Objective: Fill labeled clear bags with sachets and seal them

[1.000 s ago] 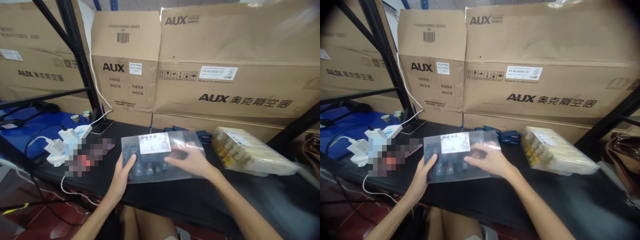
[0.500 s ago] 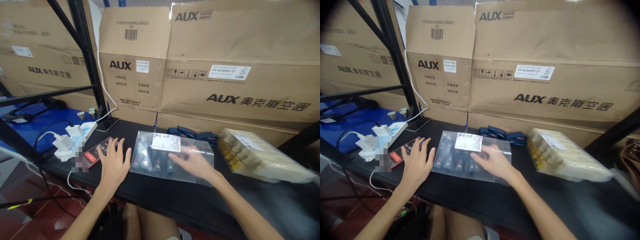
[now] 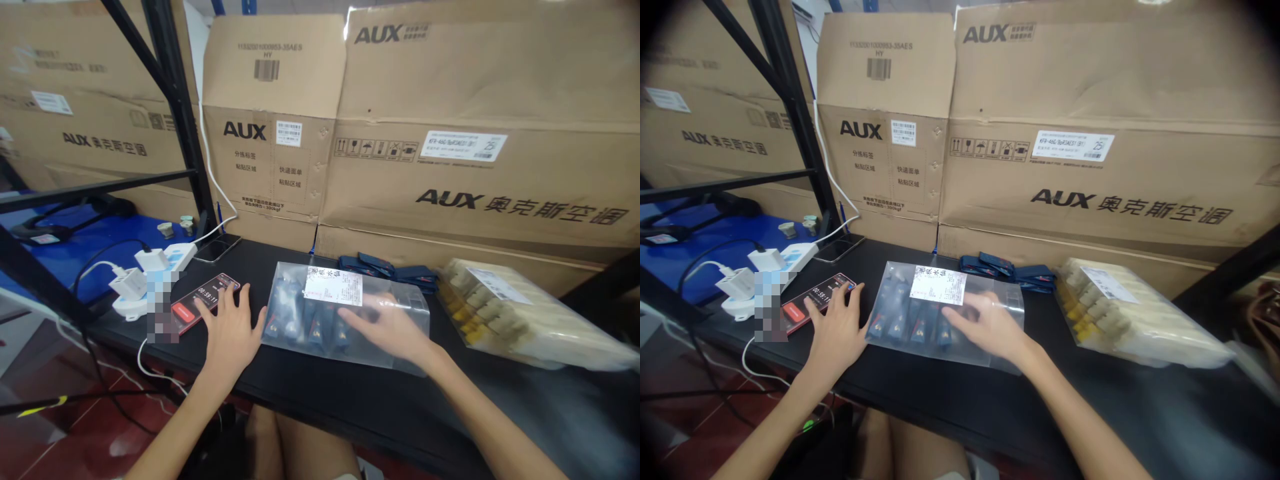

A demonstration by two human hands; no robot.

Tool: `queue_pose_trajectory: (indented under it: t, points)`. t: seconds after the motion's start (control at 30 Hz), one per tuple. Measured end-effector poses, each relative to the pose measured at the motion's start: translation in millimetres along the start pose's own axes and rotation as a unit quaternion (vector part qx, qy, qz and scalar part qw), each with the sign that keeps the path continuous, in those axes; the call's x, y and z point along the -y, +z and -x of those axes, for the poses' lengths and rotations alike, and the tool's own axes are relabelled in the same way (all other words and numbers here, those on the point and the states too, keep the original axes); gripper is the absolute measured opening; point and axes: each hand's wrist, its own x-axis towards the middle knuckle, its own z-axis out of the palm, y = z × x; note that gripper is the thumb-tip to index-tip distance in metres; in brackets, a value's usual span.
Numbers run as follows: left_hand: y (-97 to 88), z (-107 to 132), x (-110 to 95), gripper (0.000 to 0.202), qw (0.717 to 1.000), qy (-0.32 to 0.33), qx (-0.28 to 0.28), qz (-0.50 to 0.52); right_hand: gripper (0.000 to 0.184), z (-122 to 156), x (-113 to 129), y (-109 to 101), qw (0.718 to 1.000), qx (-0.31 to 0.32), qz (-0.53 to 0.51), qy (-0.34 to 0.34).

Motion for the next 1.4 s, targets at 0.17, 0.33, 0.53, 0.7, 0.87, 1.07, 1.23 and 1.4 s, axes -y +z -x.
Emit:
queue_pose_trajectory:
  t: [0.17,0.33,0.53,0.7,0.87,1.07,1.23,1.4]
  points:
    - [-1.2,0.7,-1.5,0.064,1.0,0.006,0.004,-0.017,0.035,-0.6,-1.5,0.7,1.0,0.006,-0.011,0.009]
    - [0.3,1.8,0.3,0.062,1.0,-0.01,0.008,-0.019,0.036,-1.5,-0.5,0.9,1.0,0.011,-0.02,0.02]
    - [-1.2,1.2,-1.5,0.064,0.996,-0.023,0.03,-0.08,0.038,-1.2,5.2,0.5,0.999,0.019,-0.023,0.033]
    - [-5.6,-0.6,-5.7,0.062,0.992,-0.034,0.055,-0.106,0.04,-0.7,6.8,-0.1,0.999,0.021,-0.013,0.04]
    - [-7.0,-0.4,-6.7,0.061,0.993,-0.034,0.049,-0.097,0.041,-0.8,5.0,0.4,0.998,0.025,-0.023,0.044]
    - [-5.8,0.2,-6.0,0.061,0.995,-0.03,0.038,-0.087,0.04,-1.6,6.4,0.2,0.999,0.021,-0.026,0.04]
    - [-4.6,0.6,-5.1,0.061,0.995,-0.027,0.034,-0.085,0.04,-1.6,5.0,0.8,0.999,0.016,-0.018,0.033]
    - [-3.8,0.4,-4.4,0.061,0.996,-0.026,0.035,-0.08,0.039,-1.1,2.5,2.0,0.999,0.022,-0.029,0.033]
